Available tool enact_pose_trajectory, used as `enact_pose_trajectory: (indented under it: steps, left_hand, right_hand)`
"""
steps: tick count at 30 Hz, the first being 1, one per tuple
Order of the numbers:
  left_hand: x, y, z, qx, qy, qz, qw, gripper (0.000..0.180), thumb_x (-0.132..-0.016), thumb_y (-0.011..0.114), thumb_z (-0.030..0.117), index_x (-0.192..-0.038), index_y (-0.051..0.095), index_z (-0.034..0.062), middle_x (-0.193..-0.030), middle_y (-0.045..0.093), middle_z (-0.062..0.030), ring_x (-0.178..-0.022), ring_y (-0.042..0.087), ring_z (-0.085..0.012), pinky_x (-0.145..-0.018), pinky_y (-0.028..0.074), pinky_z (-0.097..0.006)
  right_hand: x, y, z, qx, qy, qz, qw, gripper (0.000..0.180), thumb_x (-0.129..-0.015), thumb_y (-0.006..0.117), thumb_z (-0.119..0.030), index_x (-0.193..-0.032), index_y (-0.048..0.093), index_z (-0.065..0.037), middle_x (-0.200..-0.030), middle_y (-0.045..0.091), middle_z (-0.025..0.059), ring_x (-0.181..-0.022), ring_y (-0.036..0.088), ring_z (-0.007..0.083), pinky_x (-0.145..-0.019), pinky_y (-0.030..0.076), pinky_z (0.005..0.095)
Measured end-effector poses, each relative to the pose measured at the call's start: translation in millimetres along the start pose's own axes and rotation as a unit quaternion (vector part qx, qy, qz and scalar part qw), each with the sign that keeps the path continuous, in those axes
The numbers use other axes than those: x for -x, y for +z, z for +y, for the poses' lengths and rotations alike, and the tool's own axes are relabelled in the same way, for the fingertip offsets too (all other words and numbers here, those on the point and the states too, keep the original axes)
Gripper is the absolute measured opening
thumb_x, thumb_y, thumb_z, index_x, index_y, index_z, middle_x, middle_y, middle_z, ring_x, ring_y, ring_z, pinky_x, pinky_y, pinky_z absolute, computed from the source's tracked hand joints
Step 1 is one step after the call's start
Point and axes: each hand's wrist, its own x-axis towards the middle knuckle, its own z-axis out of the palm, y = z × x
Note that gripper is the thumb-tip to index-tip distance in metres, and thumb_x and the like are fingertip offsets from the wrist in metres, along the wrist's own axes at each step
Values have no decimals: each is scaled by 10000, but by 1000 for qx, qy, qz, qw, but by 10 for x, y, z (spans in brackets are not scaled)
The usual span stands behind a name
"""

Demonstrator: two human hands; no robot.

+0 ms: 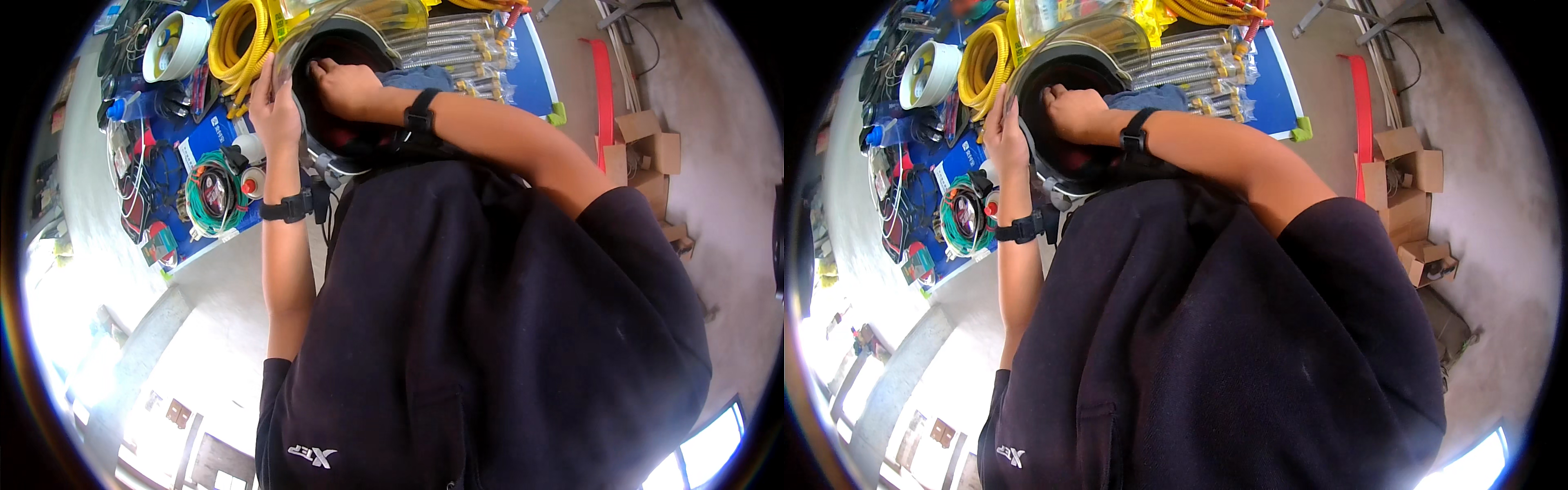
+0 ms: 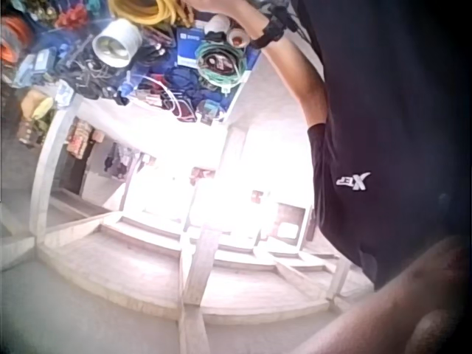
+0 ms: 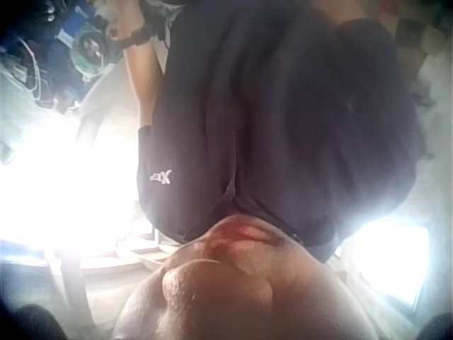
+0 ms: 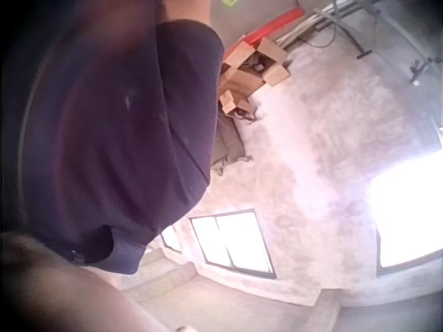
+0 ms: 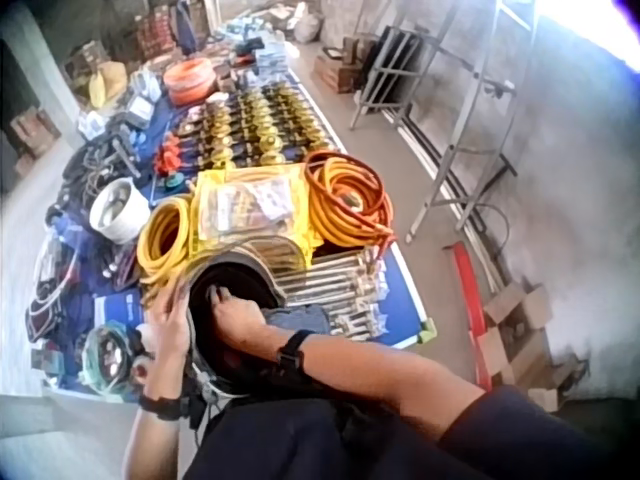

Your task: The person cleans a white safety helmet using a blue cloth. They wipe the exterior shell, then the interior padding and straps, and finally the clear visor. The person also rotates the adjustment knob on the back of the helmet.

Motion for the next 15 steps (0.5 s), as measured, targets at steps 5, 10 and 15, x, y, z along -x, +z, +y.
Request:
enact_pose_trajectory:
  steps: [5,10,15]
  left_hand:
    - [33,-6,39,-36,7,-19,999,376,-983,603,32,-1350,605,-52,-1307,668,-129,-1184,630,-166,-1039,457,-282]
    - [25,49,32,-24,17,-6,1000,449,-865,634,-5,-1314,644,-12,-1221,682,-124,-1097,656,-189,-969,479,-286]
    - [0,46,16,-48,22,-21,998,413,-933,611,5,-1346,618,-23,-1293,664,-122,-1169,632,-170,-1030,450,-281]
  right_hand:
    - [-19,-46,-20,32,75,-105,991,608,-851,661,-340,-1344,536,-7,-1297,565,291,-1037,685,439,-881,569,507]
    - [-137,-57,136,-26,139,-244,959,485,-816,691,-399,-1123,737,-27,-1236,681,213,-1148,665,353,-970,542,439]
    - [-127,9,273,-99,167,-295,936,511,-861,665,-447,-1136,740,-23,-1155,714,220,-1140,664,332,-970,517,406]
